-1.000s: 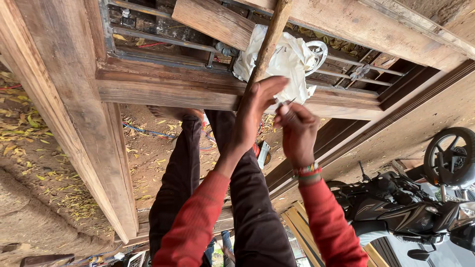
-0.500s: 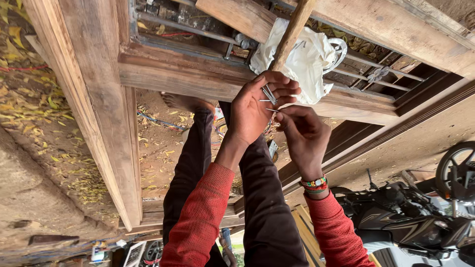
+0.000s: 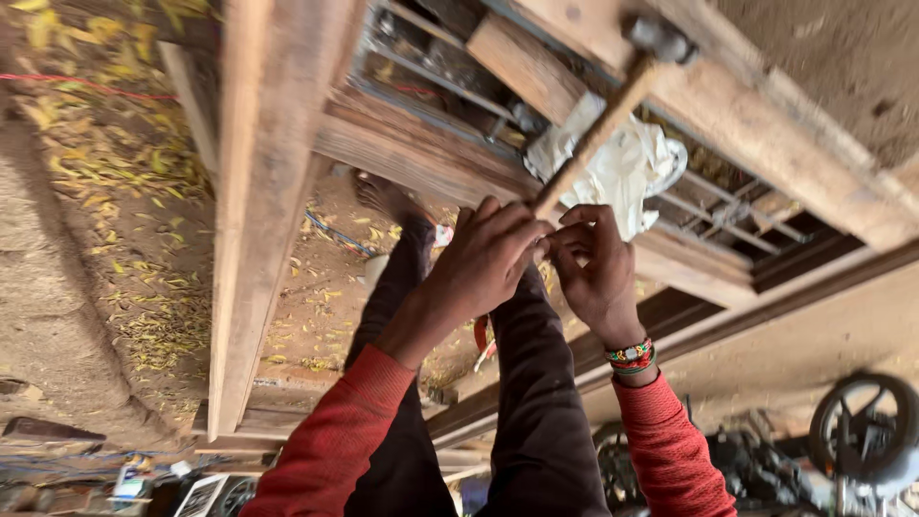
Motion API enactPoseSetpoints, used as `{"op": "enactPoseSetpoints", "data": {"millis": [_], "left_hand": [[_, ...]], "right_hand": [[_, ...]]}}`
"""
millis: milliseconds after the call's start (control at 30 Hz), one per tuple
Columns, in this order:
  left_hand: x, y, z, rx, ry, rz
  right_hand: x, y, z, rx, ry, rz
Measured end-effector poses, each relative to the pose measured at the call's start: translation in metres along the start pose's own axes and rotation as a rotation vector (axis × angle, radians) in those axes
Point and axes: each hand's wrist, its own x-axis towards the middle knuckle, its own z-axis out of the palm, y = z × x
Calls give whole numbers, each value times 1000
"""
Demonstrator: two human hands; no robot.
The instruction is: The person hammers nails into a wooden frame using a hammer. They repeatedly position nails and strike them to secure the wooden pieces together.
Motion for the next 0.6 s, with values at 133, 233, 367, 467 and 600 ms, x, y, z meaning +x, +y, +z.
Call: {"op": "enactPoseSetpoints", "data": {"millis": [133, 233, 367, 467, 600], "left_hand": [[3, -21, -12, 81, 109, 13], [0, -55, -28, -10, 218, -95], [0, -132, -95, -117, 779, -192], [4, -214, -161, -12, 1032, -258], [19, -285, -174, -74, 814, -791]], "right_hand": [[21, 11, 12, 335, -57, 44], [51, 35, 17, 256, 251, 93], [97, 76, 22, 47, 457, 324], [122, 100, 26, -98, 411, 395], [129, 102, 23, -248, 357, 363]]}}
